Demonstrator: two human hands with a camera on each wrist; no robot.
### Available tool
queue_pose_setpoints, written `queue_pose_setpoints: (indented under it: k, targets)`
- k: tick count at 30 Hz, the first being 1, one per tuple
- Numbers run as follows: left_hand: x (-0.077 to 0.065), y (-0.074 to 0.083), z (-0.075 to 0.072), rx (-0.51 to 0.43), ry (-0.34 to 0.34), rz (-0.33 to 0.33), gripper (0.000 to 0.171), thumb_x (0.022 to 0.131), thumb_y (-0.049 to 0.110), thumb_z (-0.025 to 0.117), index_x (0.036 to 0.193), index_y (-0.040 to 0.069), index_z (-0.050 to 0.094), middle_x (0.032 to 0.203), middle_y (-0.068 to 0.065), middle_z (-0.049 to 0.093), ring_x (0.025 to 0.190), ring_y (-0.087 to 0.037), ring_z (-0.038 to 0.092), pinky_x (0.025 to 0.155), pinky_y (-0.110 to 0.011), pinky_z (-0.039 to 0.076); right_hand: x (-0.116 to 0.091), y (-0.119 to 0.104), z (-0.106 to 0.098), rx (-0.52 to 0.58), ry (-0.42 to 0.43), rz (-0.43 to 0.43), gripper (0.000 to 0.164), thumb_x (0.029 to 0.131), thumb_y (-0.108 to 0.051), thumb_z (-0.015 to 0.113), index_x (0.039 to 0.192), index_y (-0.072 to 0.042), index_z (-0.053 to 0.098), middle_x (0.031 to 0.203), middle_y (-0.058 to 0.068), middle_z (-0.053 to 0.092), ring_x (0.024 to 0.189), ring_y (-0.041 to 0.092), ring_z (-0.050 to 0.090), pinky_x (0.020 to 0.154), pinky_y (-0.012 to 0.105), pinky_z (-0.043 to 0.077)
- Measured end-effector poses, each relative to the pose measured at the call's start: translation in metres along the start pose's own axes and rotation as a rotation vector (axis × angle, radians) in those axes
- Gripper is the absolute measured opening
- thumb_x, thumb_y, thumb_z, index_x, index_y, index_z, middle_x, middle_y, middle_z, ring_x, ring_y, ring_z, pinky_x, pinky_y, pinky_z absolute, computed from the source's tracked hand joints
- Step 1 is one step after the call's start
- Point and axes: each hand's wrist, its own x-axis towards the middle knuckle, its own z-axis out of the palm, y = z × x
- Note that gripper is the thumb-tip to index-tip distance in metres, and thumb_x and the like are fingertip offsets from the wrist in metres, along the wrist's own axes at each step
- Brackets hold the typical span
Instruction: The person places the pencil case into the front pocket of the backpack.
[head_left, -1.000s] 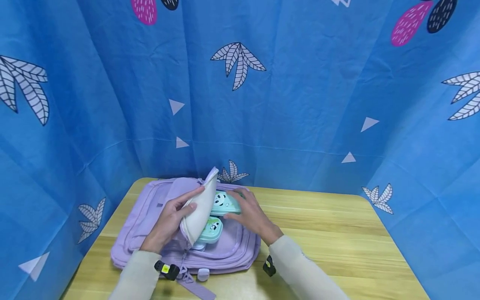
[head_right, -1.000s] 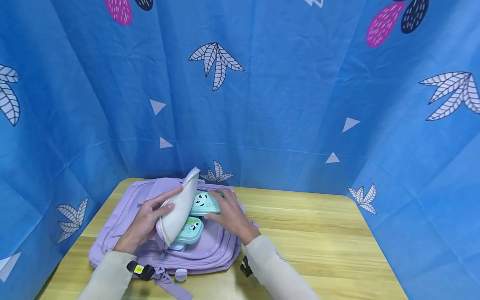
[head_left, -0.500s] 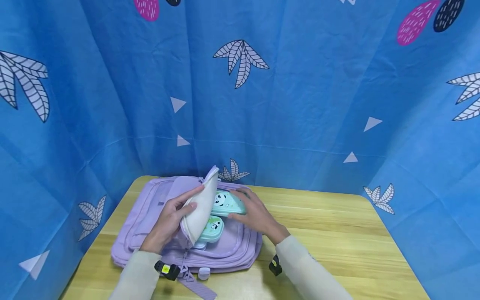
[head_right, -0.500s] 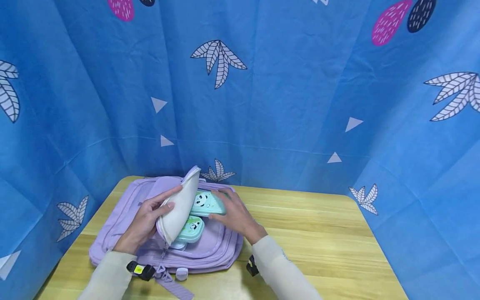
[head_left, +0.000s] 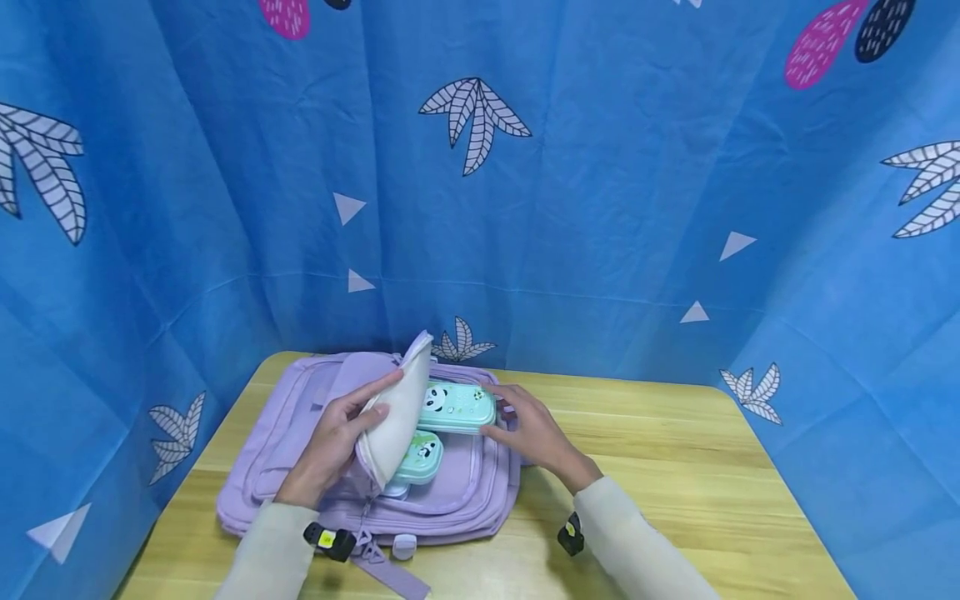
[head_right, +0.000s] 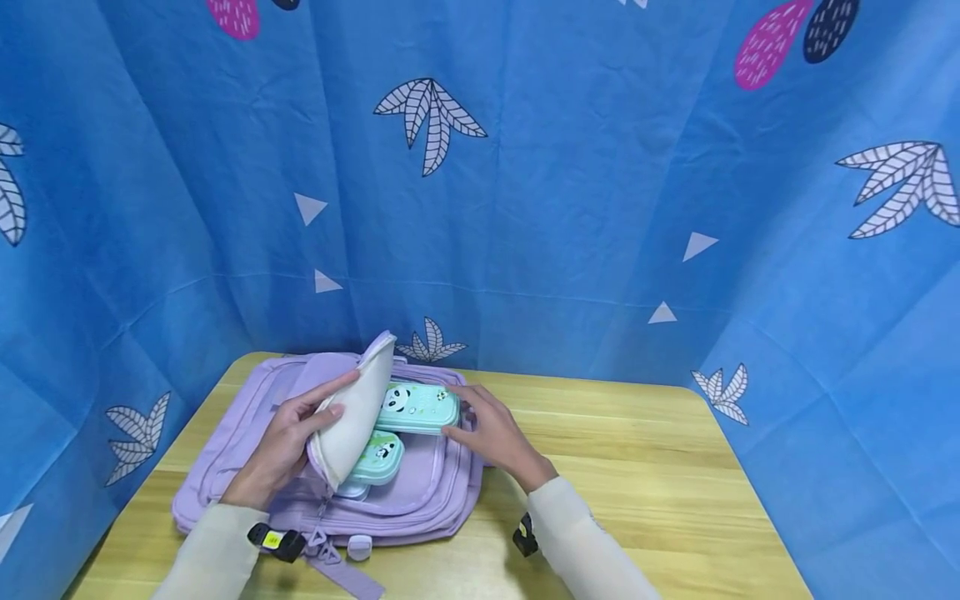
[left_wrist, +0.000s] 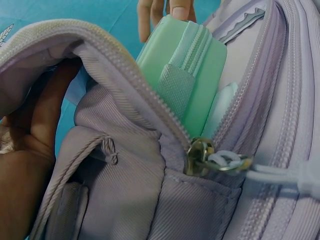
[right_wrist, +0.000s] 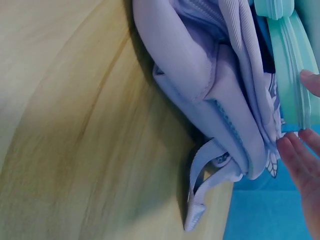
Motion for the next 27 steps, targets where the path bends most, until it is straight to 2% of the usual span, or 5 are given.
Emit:
queue_pose_setpoints:
  k: [4, 12, 27]
  targets:
    - [-0.001, 0.001, 0.001, -0.007, -0.001, 0.006, 0.054, 0.11, 0.01, 0.055, 0.164, 0.009, 0.049, 0.178, -0.013, 0.034, 0.155, -0.036, 0.037, 0.104, -0.022, 0.05, -0.002, 0.004, 0.0, 0.017, 0.02, 0.02, 0.067, 0.095, -0.02, 0.087, 0.155, -0.013, 0.06, 0.141, 0.009, 0.07, 0.119, 0.025, 0.074, 0.101, 0.037, 0.062]
    - [0.001, 0.001, -0.001, 0.001, 0.0, -0.006, 0.054, 0.11, 0.01, 0.054, 0.164, 0.011, 0.049, 0.178, -0.01, 0.035, 0.158, -0.034, 0.034, 0.106, -0.019, 0.048, -0.004, 0.001, 0.0, 0.047, 0.029, 0.038, 0.065, 0.094, -0.016, 0.087, 0.153, -0.008, 0.062, 0.14, 0.014, 0.072, 0.122, 0.03, 0.072, 0.103, 0.043, 0.062]
    - [0.005, -0.003, -0.002, 0.035, -0.021, -0.056, 0.052, 0.112, 0.016, 0.053, 0.164, 0.019, 0.052, 0.18, -0.006, 0.032, 0.161, -0.034, 0.032, 0.107, -0.019, 0.045, 0.006, -0.005, 0.011, -0.016, 0.022, -0.027, 0.064, 0.097, -0.016, 0.084, 0.154, -0.004, 0.059, 0.138, 0.015, 0.071, 0.118, 0.03, 0.074, 0.102, 0.043, 0.062]
